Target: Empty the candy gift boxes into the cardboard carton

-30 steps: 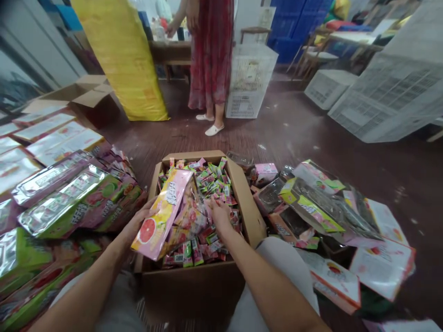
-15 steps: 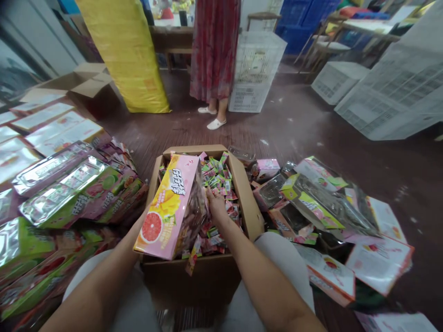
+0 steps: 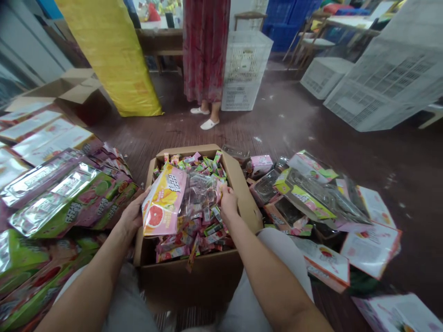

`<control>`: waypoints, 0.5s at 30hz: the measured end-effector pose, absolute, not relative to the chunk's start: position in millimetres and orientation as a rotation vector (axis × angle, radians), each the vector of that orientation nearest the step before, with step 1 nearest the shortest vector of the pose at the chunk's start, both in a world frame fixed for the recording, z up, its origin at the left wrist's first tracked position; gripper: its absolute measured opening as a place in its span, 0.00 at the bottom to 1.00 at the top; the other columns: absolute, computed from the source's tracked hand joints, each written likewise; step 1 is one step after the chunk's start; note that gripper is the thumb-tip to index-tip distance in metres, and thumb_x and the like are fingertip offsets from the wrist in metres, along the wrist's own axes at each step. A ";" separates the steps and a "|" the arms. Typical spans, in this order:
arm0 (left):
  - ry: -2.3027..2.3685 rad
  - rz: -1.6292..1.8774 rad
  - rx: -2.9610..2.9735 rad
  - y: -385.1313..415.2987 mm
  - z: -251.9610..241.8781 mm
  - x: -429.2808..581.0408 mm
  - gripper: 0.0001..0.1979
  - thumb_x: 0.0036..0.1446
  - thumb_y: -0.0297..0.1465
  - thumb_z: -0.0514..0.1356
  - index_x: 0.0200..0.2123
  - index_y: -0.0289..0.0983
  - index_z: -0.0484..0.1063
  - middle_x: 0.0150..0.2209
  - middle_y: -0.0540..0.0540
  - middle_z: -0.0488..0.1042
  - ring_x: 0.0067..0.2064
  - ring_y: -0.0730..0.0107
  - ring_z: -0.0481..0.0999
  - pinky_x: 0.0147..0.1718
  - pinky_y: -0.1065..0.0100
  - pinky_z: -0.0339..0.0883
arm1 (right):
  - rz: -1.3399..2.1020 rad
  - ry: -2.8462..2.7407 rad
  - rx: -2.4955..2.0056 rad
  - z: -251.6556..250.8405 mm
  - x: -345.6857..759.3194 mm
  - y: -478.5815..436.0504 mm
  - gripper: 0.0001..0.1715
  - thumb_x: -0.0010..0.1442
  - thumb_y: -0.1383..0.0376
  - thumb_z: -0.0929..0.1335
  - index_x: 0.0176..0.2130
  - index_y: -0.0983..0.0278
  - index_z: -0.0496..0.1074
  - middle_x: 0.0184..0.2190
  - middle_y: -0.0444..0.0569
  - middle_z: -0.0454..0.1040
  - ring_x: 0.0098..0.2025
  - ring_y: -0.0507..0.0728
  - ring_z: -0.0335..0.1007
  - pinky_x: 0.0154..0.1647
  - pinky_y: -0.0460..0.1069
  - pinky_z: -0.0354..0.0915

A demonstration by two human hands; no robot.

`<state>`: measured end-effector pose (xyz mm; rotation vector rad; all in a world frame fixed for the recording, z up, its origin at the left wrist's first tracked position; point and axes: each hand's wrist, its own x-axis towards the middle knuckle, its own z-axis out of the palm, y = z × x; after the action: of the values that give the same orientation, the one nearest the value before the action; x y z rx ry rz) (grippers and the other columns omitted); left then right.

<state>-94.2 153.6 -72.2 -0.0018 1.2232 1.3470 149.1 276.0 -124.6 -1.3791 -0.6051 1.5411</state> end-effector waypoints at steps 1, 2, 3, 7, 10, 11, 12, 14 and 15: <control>1.224 1.333 0.037 152.8 -71.2 -91.2 0.26 0.60 0.37 0.61 0.58 0.28 0.68 0.40 0.35 0.82 0.42 0.50 0.83 0.44 0.53 0.78 | 1.577 -0.621 -1.323 -123.9 147.7 273.7 0.23 0.41 0.46 0.75 0.25 0.60 0.69 0.19 0.39 0.70 0.22 0.51 0.65 0.23 0.47 0.61; 1.228 1.325 0.076 152.5 -69.2 -87.8 0.26 0.60 0.39 0.61 0.58 0.29 0.69 0.41 0.35 0.82 0.43 0.51 0.82 0.44 0.54 0.78 | 1.631 -0.639 -1.258 -123.3 144.9 270.4 0.23 0.41 0.47 0.76 0.26 0.60 0.70 0.21 0.40 0.72 0.24 0.52 0.66 0.25 0.47 0.63; 1.234 1.323 0.117 152.9 -66.2 -84.3 0.27 0.60 0.41 0.61 0.57 0.30 0.70 0.42 0.36 0.82 0.44 0.51 0.82 0.44 0.55 0.78 | 1.695 -0.647 -1.192 -122.7 141.1 266.3 0.23 0.41 0.47 0.76 0.27 0.60 0.71 0.23 0.40 0.74 0.26 0.53 0.69 0.28 0.47 0.65; 1.225 1.357 0.233 158.8 -47.7 -77.5 0.32 0.61 0.52 0.56 0.60 0.36 0.67 0.45 0.38 0.81 0.48 0.50 0.80 0.44 0.54 0.77 | 1.860 -0.534 -1.068 -120.3 124.4 251.8 0.16 0.44 0.55 0.77 0.32 0.59 0.74 0.31 0.43 0.79 0.36 0.55 0.75 0.38 0.49 0.71; 1.246 1.436 0.309 161.0 -32.8 -79.1 0.37 0.61 0.59 0.45 0.64 0.43 0.62 0.50 0.41 0.78 0.51 0.50 0.78 0.48 0.51 0.75 | 1.908 -0.469 -1.059 -118.2 120.8 251.1 0.14 0.48 0.57 0.76 0.34 0.58 0.74 0.32 0.43 0.80 0.35 0.56 0.76 0.37 0.50 0.72; 1.260 1.467 0.352 160.1 -28.8 -79.6 0.37 0.61 0.59 0.45 0.65 0.44 0.60 0.51 0.41 0.78 0.52 0.51 0.77 0.49 0.50 0.74 | 1.922 -0.476 -1.047 -117.6 121.4 252.2 0.13 0.50 0.56 0.75 0.35 0.58 0.74 0.32 0.43 0.80 0.35 0.56 0.76 0.37 0.50 0.73; 1.262 1.496 0.399 158.4 -25.5 -79.8 0.35 0.62 0.57 0.48 0.65 0.44 0.60 0.52 0.42 0.77 0.53 0.51 0.76 0.51 0.50 0.73 | 1.936 -0.487 -1.031 -116.9 122.4 253.4 0.13 0.51 0.56 0.75 0.36 0.58 0.74 0.32 0.43 0.80 0.35 0.55 0.76 0.37 0.50 0.73; 1.219 1.545 0.484 153.2 -20.9 -79.4 0.33 0.59 0.49 0.59 0.63 0.42 0.62 0.53 0.42 0.76 0.55 0.52 0.75 0.54 0.52 0.71 | 1.973 -0.493 -0.981 -114.8 123.9 254.0 0.12 0.53 0.57 0.74 0.36 0.59 0.74 0.31 0.42 0.80 0.33 0.54 0.76 0.36 0.49 0.73; 1.175 1.560 0.513 150.3 -19.6 -79.2 0.33 0.55 0.45 0.64 0.62 0.42 0.64 0.53 0.42 0.76 0.55 0.52 0.75 0.55 0.53 0.70 | 1.996 -0.489 -0.947 -113.1 123.9 253.0 0.11 0.55 0.57 0.74 0.36 0.59 0.73 0.30 0.41 0.80 0.32 0.53 0.76 0.35 0.48 0.73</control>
<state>-79.2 150.3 -19.6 0.5128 1.1750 1.5604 123.9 253.0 -113.1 -0.9469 -0.4891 1.9963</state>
